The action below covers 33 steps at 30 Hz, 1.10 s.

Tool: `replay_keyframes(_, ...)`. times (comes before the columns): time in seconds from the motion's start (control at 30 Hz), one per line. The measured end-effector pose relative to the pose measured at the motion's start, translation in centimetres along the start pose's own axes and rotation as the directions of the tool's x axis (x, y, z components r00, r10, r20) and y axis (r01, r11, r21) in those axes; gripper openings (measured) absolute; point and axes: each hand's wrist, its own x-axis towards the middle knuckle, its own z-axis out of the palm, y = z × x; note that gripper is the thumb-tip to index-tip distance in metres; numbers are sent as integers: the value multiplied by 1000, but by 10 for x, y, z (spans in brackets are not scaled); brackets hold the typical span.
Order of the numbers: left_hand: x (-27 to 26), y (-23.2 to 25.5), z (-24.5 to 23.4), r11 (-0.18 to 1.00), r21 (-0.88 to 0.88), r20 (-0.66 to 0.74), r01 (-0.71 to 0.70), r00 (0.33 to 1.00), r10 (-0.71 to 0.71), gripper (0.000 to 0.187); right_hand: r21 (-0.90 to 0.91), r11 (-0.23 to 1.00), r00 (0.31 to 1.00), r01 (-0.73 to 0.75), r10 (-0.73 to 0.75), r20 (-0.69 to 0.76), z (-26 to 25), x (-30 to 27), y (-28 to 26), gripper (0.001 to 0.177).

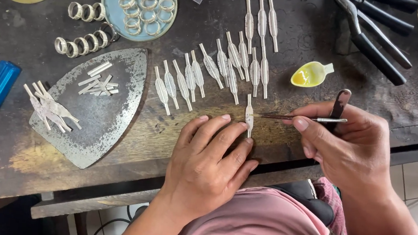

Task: Applying adhesive to small silver jewelry components using a fine brush and tweezers on a workbench.

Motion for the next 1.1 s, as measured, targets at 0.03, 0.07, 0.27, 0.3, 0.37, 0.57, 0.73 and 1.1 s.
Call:
replay_keyframes(0.03, 0, 0, 0, 1000, -1, 2, 2, 1000, -2, 20, 0, 1000, 1000, -3, 3, 1, 0, 0, 1, 7)
replay_keyframes(0.07, 0, 0, 0, 1000, -4, 4, 5, 1000, -5, 20, -8, 1000, 1000, 3, -3, -5, 1, 0, 2, 7)
replay_keyframes(0.27, 0, 0, 0, 1000, -1, -1, 5, 1000, -5, 19, -41, 999, 1000, 23, -23, 5, -1, -2, 2, 7)
replay_keyframes(0.3, 1, 0, -1, 1000, 0, -5, 3, 1000, -3, 19, -65, 997, 1000, 29, -29, 8, -1, -3, 2, 7)
replay_keyframes(0.37, 1, 0, -1, 1000, -3, -4, 4, 1000, -4, 19, -55, 998, 1000, 13, -14, -10, -1, -2, 2, 6)
replay_keyframes(0.57, 0, 0, -1, 1000, -8, 7, 6, 1000, -6, 20, -55, 998, 999, 27, -28, -17, 0, -4, 3, 8)
replay_keyframes(0.73, 0, -1, 0, 1000, -24, 1, -15, 1000, 15, 19, -68, 998, 999, 4, -6, -37, -6, -2, -1, 8)
replay_keyframes(1.1, 2, -1, 5, 1000, -23, -72, -18, 997, 16, 17, 18, 1000, 936, -9, 15, -352, -29, 28, -8, 12)
